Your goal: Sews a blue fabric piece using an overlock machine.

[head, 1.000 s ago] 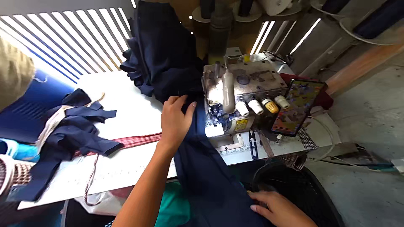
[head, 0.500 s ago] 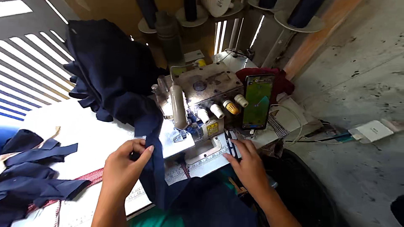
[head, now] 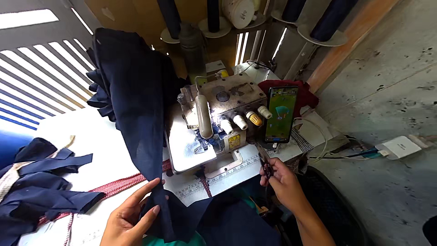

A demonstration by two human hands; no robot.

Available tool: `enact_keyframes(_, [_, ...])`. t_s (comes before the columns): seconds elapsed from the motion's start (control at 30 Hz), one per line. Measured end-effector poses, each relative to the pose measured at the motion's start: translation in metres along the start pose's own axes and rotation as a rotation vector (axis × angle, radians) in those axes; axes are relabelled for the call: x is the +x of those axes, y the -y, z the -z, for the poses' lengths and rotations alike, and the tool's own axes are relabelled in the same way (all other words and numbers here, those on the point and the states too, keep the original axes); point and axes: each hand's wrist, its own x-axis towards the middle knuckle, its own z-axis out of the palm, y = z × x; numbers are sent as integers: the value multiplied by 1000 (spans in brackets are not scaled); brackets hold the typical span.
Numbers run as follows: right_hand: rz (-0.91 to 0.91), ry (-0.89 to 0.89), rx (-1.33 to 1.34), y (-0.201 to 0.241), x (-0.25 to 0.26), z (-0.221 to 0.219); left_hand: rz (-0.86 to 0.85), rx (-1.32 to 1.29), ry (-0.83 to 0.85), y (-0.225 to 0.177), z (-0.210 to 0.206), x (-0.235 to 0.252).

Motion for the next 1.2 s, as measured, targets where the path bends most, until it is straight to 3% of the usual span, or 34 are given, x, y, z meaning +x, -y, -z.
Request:
enact_keyframes(0.13, [118,-153,-124,-9,3,-4,-39,-22,-49,-12,-10,-5])
enact_keyframes(0.27, [176,-85,-120,-7,7,-12,-79,72,-200,-6,-28,-8])
enact_keyframes(0.47, [204,184,-279,14,-15,-53,-5,14,-209,7,-67,-13])
enact_keyframes(0.6, [426,235,-404,29,-22,-73,50,-57,-184,6,-82,-16])
enact_keyframes(0.77, [693,151,-613,39,-12,-82,105,-54,-163,-2,-87,-16])
enact_keyframes(1.2, [909,122,-780,66,-9,-104,125,23,-94,-5,-93,-12])
